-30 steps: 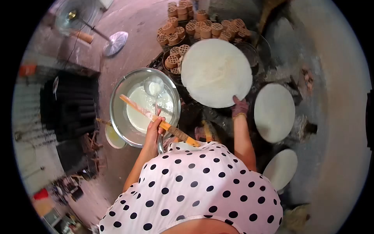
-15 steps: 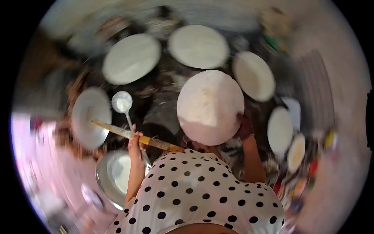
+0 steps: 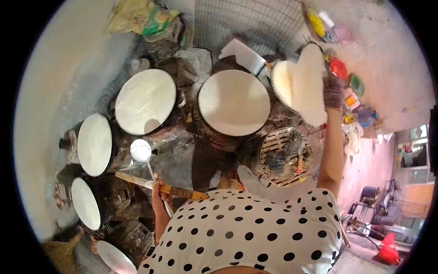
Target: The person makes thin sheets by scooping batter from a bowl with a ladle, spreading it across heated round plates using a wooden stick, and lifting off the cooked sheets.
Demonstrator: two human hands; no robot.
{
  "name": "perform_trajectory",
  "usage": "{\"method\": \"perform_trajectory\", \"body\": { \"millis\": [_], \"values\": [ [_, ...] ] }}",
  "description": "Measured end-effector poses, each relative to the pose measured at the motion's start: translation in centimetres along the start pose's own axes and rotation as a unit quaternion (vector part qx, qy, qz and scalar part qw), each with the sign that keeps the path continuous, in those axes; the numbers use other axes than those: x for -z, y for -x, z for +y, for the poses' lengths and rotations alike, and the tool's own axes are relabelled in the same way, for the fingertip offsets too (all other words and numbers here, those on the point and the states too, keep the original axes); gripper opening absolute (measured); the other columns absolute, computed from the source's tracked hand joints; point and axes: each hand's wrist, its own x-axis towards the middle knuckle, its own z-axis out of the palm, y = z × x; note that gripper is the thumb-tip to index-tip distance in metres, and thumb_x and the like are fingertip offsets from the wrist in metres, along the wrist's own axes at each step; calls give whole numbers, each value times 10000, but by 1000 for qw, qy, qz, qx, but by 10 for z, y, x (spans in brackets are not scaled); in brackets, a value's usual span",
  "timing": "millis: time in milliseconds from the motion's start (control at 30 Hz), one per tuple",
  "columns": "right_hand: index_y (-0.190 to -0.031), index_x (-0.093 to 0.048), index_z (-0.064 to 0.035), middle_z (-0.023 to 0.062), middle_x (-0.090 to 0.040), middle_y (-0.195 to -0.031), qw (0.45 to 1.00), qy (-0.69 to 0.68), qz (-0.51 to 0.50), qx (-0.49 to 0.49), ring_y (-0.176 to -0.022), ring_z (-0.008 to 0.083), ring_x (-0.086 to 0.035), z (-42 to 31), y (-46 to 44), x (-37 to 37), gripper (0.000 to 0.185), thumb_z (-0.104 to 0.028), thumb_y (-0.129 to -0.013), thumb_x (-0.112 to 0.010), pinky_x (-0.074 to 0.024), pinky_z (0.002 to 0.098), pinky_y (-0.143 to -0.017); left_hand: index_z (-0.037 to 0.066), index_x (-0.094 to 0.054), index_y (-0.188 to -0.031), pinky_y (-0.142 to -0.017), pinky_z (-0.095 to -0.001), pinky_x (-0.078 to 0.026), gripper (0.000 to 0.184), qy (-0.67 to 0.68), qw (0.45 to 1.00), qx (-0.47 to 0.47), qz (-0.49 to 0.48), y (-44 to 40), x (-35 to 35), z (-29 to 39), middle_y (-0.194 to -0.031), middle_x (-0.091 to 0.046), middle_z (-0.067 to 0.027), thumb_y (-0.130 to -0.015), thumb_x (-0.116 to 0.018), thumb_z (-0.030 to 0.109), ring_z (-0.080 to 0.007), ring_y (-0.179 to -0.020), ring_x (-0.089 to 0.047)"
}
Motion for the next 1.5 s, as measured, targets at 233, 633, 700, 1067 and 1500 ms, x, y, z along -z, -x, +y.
{"method": "perform_trajectory", "body": {
  "millis": [233,633,700,1067,1500],
  "values": [
    [-1054,-612,-162,88,-615,-935,954,244,-96,148,-855,249,-617,41,-4,-156,250,-96,-840,-503,-509,379,-716,117,-388,-1364,-424,-172,-417,383,-50,997,-15,-48,3,-143,-43,-862,-547,52,-998,-443,215,2,-491,-402],
    [-1272,-507,-200,87,-602,-1069,943,222,-248,13,-969,263,-602,83,74,-237,437,-258,-846,-587,-493,412,-784,130,-416,-1340,-379,-163,-435,345,-3,1000,-11,-15,-6,-149,-61,-871,-594,32,-999,-416,185,1,-476,-453],
    [-1299,-490,-203,91,-600,-1082,949,226,-221,18,-971,276,-599,92,85,-228,459,-272,-854,-577,-490,419,-799,119,-415,-1344,-374,-173,-444,347,-16,1000,-12,-1,-3,-155,-62,-870,-610,25,-1001,-408,176,-9,-463,-458],
    [-1164,-622,-97,95,-637,-1127,945,229,-229,52,-1047,219,-587,206,371,-142,342,-288,-912,-491,-460,380,-893,134,-379,-1366,-449,-154,-425,374,-31,996,12,-88,-3,-112,-77,-901,-572,65,-1001,-426,199,24,-503,-414],
    [-1363,-443,-170,150,-514,-1318,838,152,-380,-360,-1177,351,-509,-16,366,-130,577,-456,-878,-566,-413,457,-971,158,-443,-1328,-425,-169,-329,400,6,999,11,40,75,59,-40,-680,-466,73,-935,-514,185,-15,-457,-336]
  ]
}}
